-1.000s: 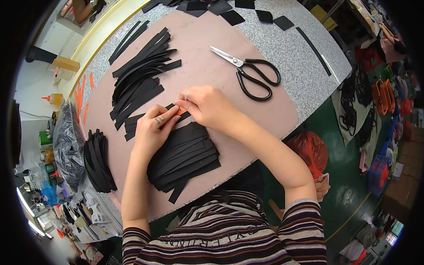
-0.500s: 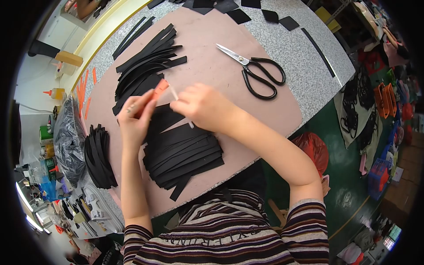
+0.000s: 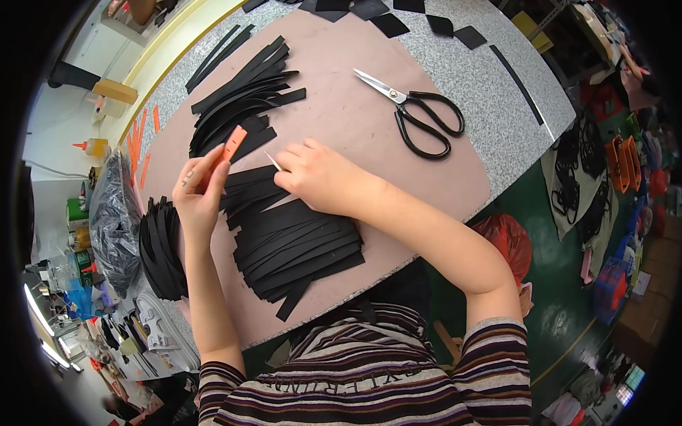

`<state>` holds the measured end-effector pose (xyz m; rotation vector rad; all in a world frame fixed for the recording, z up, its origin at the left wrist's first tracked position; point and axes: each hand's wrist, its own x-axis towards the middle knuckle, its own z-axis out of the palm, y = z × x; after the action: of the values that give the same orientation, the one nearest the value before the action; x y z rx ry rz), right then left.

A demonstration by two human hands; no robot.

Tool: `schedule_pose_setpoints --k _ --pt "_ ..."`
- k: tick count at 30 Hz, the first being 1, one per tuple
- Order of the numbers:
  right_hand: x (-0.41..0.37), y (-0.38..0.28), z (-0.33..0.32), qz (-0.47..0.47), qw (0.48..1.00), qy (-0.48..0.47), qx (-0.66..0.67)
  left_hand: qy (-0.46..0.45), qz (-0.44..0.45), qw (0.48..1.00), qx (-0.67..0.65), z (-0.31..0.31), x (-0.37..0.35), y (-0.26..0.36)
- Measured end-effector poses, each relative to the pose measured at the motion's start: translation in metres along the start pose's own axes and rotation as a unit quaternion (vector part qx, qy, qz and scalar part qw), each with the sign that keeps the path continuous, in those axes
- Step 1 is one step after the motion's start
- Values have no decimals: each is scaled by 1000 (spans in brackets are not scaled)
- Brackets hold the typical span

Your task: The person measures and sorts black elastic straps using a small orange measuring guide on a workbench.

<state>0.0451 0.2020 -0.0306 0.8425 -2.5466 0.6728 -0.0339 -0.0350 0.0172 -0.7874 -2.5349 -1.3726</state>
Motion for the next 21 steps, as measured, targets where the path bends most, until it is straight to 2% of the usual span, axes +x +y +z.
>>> schedule_pose_setpoints --k 1,2,4,6,7,8,11,13,15,17,18,20,21 --pt "1 0 0 18 1000 -7 10 -44 -51 995 -72 -1 -3 8" --pt "2 0 1 36 999 -15 20 -98 -68 990 -78 -5 -9 11" --pt "6 -2 -2 53 997 -43 33 -165 50 981 -92 -3 -24 19" --pt "8 -2 -2 64 995 -60 36 -224 143 964 -2 0 -37 33" --pt "8 -1 -1 67 995 -64 34 -231 156 956 93 0 -45 34" --pt "8 0 0 71 995 -68 32 -238 151 952 115 0 -49 32" --pt "8 3 1 68 995 -33 66 -254 130 943 171 3 -56 27" --pt "16 7 1 130 978 54 153 -262 112 946 156 3 -55 28" --pt "24 9 -7 202 936 137 252 -264 99 951 127 3 -53 29" --pt "27 -6 -34 152 954 163 201 -255 86 959 85 -1 -51 26" --pt "24 -16 -44 126 960 175 176 -212 67 972 71 -7 -50 24" --pt "3 -40 -47 -2 993 115 -35 -130 31 990 40 -29 -47 12" --pt "-10 -50 -43 -49 993 74 -82 -79 53 992 85 -42 -45 -7"
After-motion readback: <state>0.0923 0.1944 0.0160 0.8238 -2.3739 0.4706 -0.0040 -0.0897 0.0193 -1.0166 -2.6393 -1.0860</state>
